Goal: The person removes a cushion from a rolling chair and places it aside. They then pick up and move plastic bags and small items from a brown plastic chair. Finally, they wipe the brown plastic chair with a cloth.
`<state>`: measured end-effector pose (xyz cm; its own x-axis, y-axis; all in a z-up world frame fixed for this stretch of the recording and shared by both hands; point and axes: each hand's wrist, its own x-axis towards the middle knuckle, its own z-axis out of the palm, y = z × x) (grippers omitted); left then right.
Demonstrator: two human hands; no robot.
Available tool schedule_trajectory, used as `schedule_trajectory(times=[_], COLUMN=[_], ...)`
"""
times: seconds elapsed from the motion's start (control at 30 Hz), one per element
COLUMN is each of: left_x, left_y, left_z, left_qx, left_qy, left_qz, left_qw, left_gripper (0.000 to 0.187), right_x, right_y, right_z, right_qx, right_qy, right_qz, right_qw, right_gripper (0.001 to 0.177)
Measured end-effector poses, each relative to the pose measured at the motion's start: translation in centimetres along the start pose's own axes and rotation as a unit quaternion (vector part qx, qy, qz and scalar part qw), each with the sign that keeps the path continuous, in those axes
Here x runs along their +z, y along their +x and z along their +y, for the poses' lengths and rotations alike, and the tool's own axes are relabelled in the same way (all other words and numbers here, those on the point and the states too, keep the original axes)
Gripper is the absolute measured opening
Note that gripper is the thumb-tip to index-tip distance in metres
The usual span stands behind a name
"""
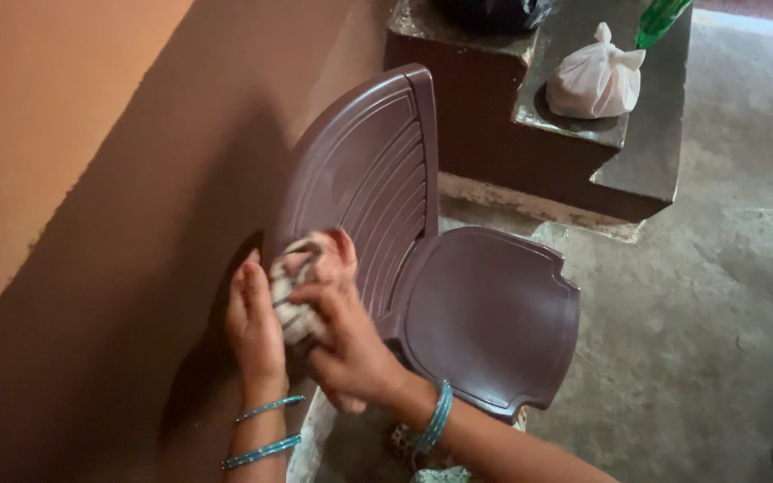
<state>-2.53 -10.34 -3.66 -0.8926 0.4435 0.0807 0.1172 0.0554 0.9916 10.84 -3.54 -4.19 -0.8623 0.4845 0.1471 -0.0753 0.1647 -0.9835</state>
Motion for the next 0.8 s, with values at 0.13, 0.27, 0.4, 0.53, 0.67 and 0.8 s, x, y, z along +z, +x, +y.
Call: schedule_trajectory(times=[0.13,0.27,0.4,0.53,0.67,0.8], left_x=[-0.8,-0.6,-0.2,0.8,1.8,2.2], left_y=[-1.1,-3.0,-5.1,-6.7,-8.8,-10.5], left_z=[-0.1,-1.0,-2.8,-5.0,-6.8,-7.4], left_qx=[-0.253,-0.295,-0.289,-0.285,-0.276,-0.264], left_qy=[-0.208,-0.263,-0.285,-0.304,-0.323,-0.347], left_qz=[0.036,0.086,0.123,0.157,0.173,0.174], left_qw=[0.944,0.915,0.906,0.895,0.889,0.883], left_gripper=[0.077,0.077,0.071,0.066,0.061,0.056], right_x=[0.6,-0.3,-2.0,-3.0,-3.7,-3.7], right_y=[-1.1,-1.2,-1.0,-0.6,-0.8,-0.9], right_z=[0.1,3.5,7.6,10.0,10.5,8.8], right_qx=[-0.218,-0.344,-0.373,-0.412,-0.391,-0.335], right_qy=[-0.165,-0.383,-0.47,-0.484,-0.517,-0.512], right_qz=[-0.039,-0.086,-0.203,-0.209,-0.237,-0.271], right_qw=[0.961,0.853,0.773,0.743,0.724,0.743], right_gripper=[0.053,0.046,0.027,0.018,0.021,0.041])
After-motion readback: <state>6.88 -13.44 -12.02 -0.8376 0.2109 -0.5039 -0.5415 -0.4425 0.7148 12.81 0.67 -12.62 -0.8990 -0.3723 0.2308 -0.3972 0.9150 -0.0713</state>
